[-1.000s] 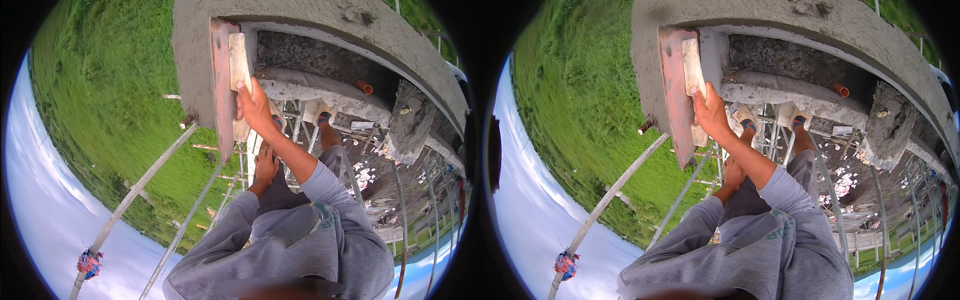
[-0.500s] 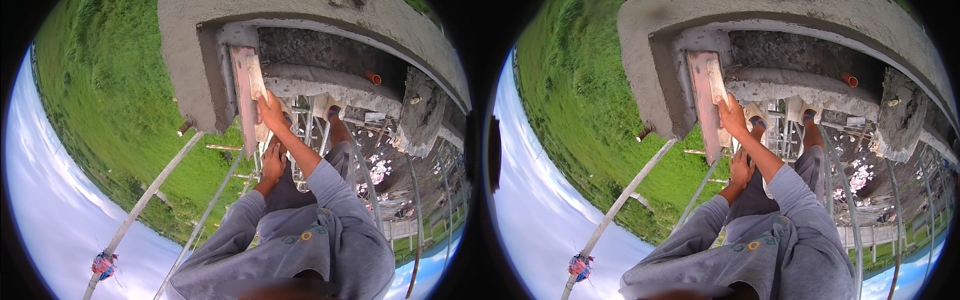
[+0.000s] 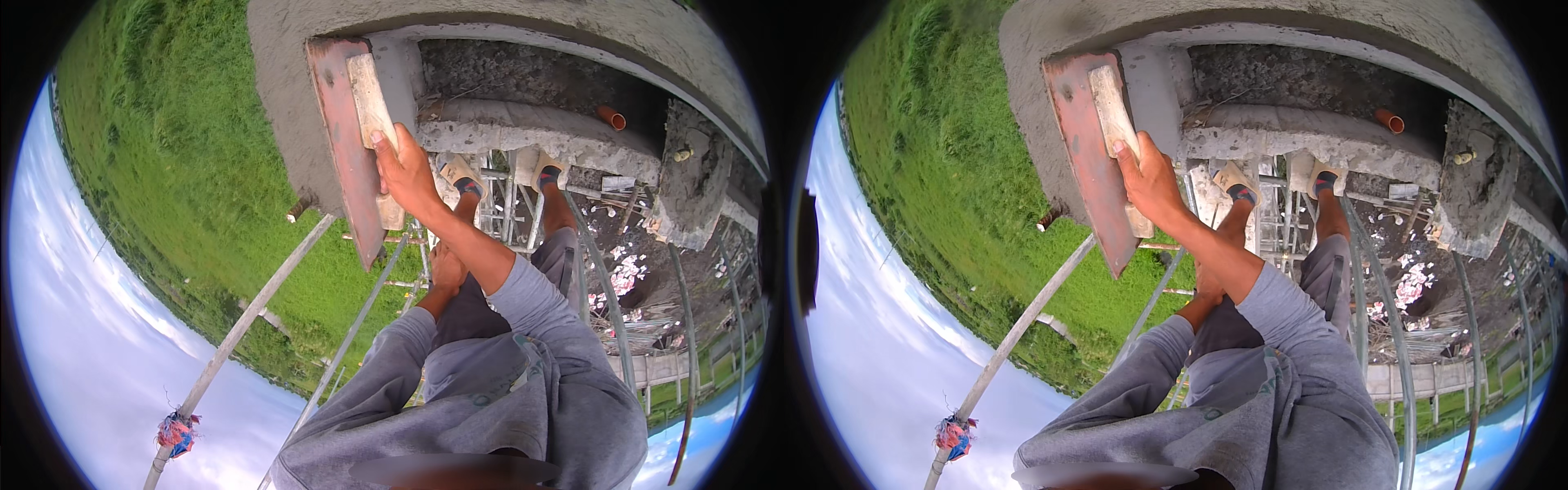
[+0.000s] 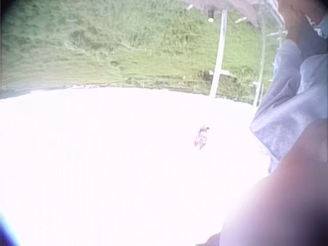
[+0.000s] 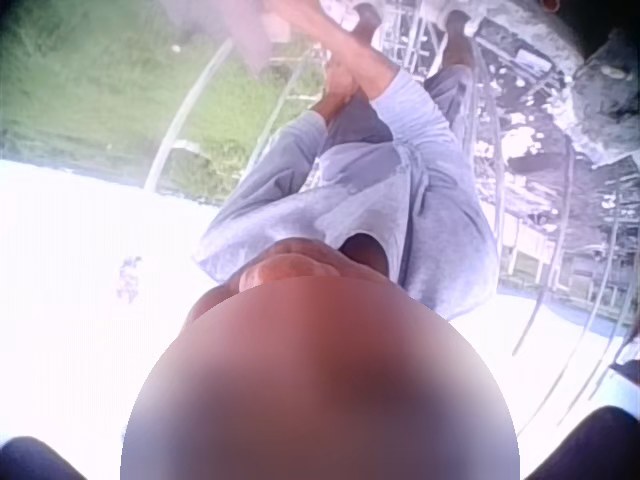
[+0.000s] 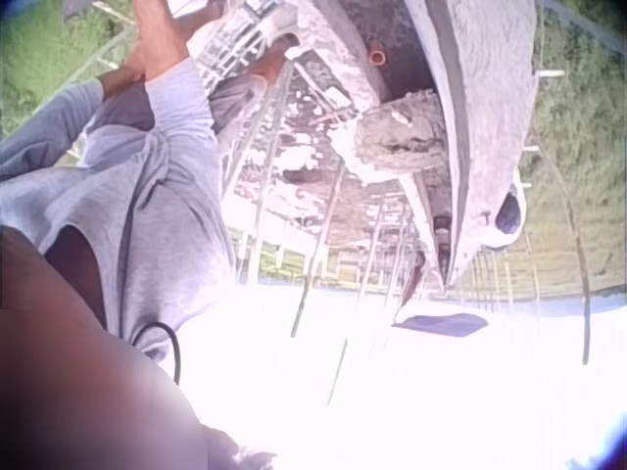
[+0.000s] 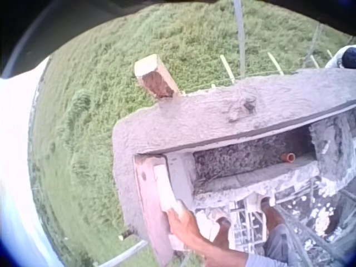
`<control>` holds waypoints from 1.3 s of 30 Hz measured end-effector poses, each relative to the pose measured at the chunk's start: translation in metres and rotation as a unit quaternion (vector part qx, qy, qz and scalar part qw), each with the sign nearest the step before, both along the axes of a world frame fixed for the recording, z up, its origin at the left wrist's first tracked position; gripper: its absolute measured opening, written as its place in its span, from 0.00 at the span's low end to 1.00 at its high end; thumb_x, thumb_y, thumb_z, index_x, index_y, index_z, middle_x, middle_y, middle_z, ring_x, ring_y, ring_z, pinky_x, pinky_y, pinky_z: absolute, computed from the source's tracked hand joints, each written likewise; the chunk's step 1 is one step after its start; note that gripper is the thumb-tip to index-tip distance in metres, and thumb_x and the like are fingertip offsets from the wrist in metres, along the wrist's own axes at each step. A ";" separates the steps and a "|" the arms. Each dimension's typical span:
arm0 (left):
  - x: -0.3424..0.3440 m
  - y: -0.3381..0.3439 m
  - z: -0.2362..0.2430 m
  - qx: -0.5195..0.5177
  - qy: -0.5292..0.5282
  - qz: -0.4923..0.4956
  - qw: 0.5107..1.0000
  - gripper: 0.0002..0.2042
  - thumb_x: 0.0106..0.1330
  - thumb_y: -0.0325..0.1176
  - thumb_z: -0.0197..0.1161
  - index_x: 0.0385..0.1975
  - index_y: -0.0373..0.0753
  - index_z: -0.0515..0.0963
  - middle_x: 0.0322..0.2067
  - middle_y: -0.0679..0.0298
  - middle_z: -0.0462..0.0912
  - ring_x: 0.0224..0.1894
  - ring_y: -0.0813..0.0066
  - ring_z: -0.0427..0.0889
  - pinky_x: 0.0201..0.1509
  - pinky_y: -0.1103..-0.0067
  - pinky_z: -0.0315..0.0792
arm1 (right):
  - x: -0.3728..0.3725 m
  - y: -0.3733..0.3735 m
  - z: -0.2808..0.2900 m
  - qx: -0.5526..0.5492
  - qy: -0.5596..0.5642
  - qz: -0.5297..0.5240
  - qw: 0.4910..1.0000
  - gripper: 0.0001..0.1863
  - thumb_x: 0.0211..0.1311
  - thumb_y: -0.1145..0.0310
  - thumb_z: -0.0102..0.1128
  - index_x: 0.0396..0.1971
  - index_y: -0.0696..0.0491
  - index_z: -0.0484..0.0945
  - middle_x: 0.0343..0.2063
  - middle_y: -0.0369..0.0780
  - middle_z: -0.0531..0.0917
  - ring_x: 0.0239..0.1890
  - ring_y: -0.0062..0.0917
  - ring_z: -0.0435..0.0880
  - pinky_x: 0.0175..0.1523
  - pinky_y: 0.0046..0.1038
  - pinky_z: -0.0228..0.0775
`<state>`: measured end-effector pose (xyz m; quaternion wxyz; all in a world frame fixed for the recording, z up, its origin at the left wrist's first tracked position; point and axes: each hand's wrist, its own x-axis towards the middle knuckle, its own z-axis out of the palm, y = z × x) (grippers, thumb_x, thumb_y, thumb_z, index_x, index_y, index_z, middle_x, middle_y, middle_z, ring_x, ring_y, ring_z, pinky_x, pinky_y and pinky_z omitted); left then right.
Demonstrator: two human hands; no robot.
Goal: The person applies wet cement to a curved concrete beam using a trowel and then smooths the surface with a wooden float. The person repeatedly scoops cement, spreads it along the beam, and levels the surface.
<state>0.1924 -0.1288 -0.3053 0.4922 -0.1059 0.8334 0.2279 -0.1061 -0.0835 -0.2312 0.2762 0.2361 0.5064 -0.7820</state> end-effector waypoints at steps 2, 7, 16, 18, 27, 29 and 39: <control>0.000 0.001 0.000 -0.005 0.022 0.005 1.000 0.28 0.70 0.47 0.57 0.66 0.39 0.71 0.68 0.51 0.69 0.72 0.52 0.62 0.75 0.56 0.53 | 0.002 -0.006 -0.007 0.057 0.033 -0.003 0.998 0.27 0.78 0.46 0.51 0.46 0.60 0.71 0.17 0.35 0.72 0.15 0.19 0.72 0.23 0.26 0.69; -0.001 0.007 -0.003 -0.056 0.078 -0.044 0.994 0.28 0.69 0.44 0.60 0.67 0.41 0.71 0.64 0.54 0.72 0.69 0.55 0.66 0.74 0.57 0.56 | 0.011 -0.018 -0.052 0.086 0.026 -0.002 0.996 0.26 0.79 0.47 0.51 0.46 0.60 0.72 0.16 0.35 0.72 0.14 0.19 0.72 0.22 0.28 0.69; -0.005 0.006 -0.014 -0.073 0.060 -0.055 0.994 0.29 0.69 0.45 0.59 0.69 0.42 0.68 0.66 0.55 0.71 0.69 0.55 0.66 0.73 0.57 0.58 | 0.040 0.022 -0.058 0.065 -0.061 0.046 0.995 0.26 0.78 0.47 0.51 0.47 0.60 0.72 0.16 0.34 0.72 0.15 0.19 0.71 0.23 0.27 0.68; -0.002 0.002 -0.014 -0.062 0.053 -0.081 0.993 0.29 0.71 0.47 0.57 0.70 0.42 0.68 0.68 0.55 0.70 0.71 0.54 0.64 0.74 0.57 0.56 | 0.038 0.013 -0.041 0.038 -0.039 0.002 0.999 0.28 0.79 0.46 0.51 0.48 0.62 0.72 0.15 0.34 0.72 0.15 0.19 0.71 0.23 0.27 0.68; -0.007 0.005 0.002 -0.038 -0.033 0.002 0.999 0.29 0.73 0.50 0.52 0.69 0.42 0.70 0.71 0.54 0.67 0.75 0.51 0.59 0.76 0.57 0.51 | 0.017 -0.005 -0.034 0.094 0.061 0.031 0.993 0.28 0.79 0.47 0.50 0.48 0.63 0.71 0.15 0.39 0.75 0.15 0.23 0.74 0.24 0.30 0.69; -0.011 0.008 0.006 -0.036 -0.030 0.008 0.999 0.29 0.72 0.50 0.52 0.69 0.42 0.70 0.71 0.54 0.67 0.74 0.52 0.59 0.76 0.56 0.51 | 0.031 0.004 -0.029 0.093 0.061 0.047 0.993 0.27 0.78 0.48 0.50 0.47 0.62 0.71 0.20 0.46 0.77 0.22 0.35 0.77 0.31 0.36 0.70; -0.006 0.007 0.000 -0.032 -0.009 -0.019 0.999 0.26 0.72 0.46 0.54 0.66 0.41 0.73 0.70 0.54 0.69 0.73 0.52 0.61 0.75 0.57 0.52 | 0.022 -0.015 -0.045 0.064 0.062 -0.006 0.996 0.25 0.79 0.48 0.50 0.47 0.60 0.71 0.15 0.35 0.72 0.15 0.19 0.73 0.23 0.27 0.67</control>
